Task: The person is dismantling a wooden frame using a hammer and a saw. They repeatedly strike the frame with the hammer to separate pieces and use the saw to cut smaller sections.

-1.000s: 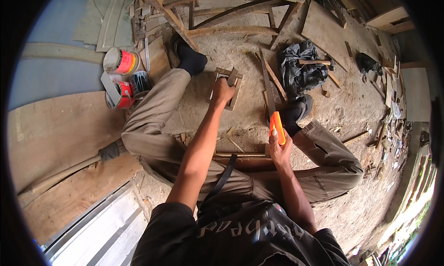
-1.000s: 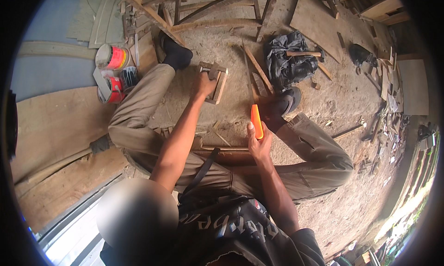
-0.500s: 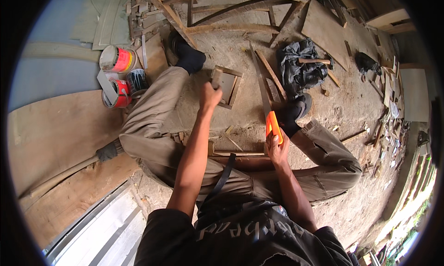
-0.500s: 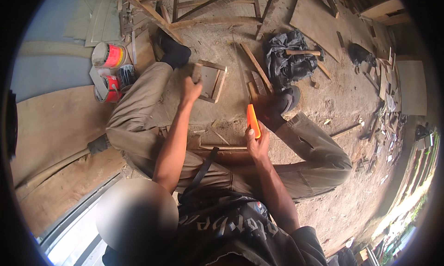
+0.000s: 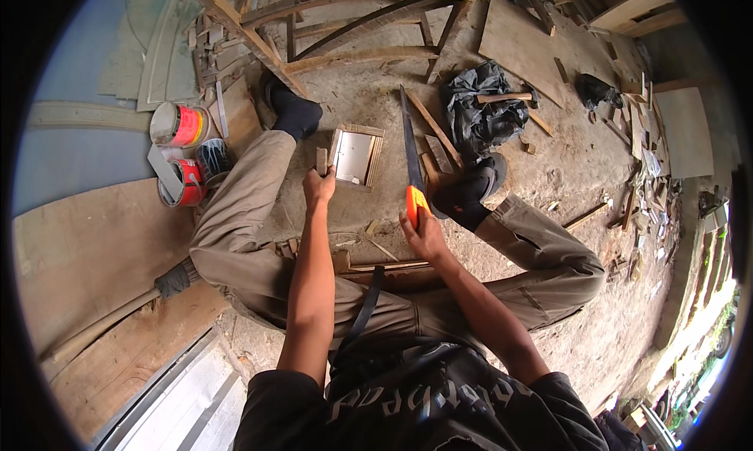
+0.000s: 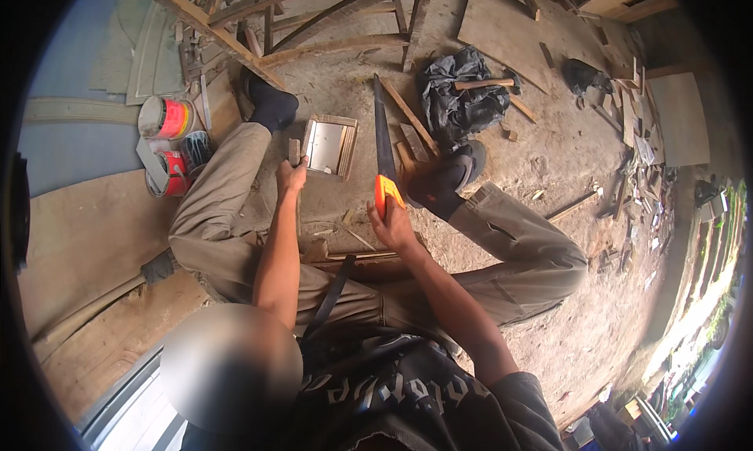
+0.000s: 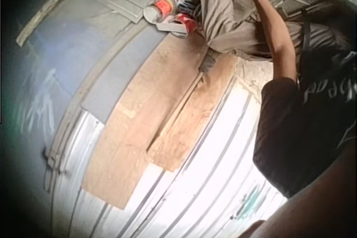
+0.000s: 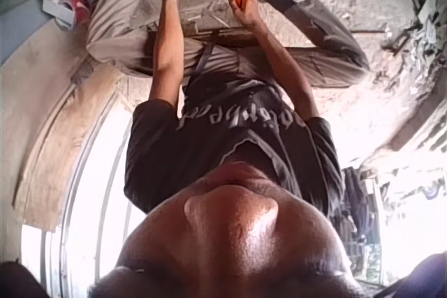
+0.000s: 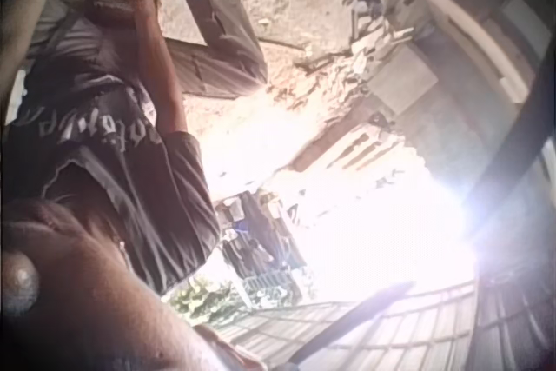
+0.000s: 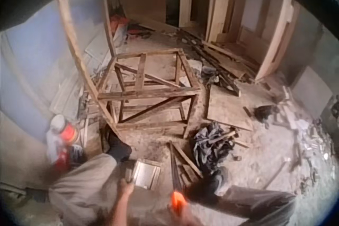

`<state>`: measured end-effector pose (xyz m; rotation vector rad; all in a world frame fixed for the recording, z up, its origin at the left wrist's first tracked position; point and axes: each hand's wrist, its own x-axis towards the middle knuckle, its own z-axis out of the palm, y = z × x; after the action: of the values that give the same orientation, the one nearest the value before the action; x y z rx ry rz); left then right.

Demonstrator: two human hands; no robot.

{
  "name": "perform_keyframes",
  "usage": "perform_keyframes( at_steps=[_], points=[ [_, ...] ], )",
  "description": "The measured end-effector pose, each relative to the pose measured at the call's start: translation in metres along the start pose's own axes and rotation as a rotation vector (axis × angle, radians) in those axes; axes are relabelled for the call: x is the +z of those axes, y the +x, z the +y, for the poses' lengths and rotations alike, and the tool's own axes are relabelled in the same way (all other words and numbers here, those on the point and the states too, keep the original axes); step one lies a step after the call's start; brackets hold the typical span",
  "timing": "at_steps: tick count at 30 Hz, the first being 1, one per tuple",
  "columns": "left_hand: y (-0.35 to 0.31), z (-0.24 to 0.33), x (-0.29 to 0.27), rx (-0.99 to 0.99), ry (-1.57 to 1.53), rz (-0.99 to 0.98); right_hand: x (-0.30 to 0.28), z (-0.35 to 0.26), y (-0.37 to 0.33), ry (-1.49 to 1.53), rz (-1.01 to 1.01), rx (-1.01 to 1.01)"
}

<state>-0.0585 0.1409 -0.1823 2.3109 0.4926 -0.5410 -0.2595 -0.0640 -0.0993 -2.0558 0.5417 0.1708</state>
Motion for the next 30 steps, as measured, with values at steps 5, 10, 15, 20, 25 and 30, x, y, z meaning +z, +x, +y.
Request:
perform_keyframes(
  at_steps=[5, 10, 15, 20, 25, 30],
  points=[
    [-0.013, 0.008, 0.002, 0.229, 0.035, 0.102, 0.033, 0.072, 0.013, -0.254, -0.19, 0.067],
    [-0.015, 0.008, -0.004, 0.22, 0.037, 0.13, 0.043, 0.078, 0.032, -0.343, -0.236, 0.009],
    [-0.014, 0.011, -0.003, 0.239, 0.037, 0.121, 0.059, 0.09, 0.031, -0.397, -0.143, -0.142],
    [-0.012, 0.01, -0.006, 0.224, 0.068, 0.101, 0.035, 0.094, 0.064, -0.161, -0.159, -0.139],
    [-0.015, 0.009, -0.005, 0.278, 0.081, 0.105, -0.013, 0.064, 0.133, -0.262, 0.456, -0.292],
    [-0.014, 0.006, 0.0, 0.262, 0.073, 0.08, -0.039, 0.108, 0.174, -0.554, 0.239, 0.042]
  ],
)
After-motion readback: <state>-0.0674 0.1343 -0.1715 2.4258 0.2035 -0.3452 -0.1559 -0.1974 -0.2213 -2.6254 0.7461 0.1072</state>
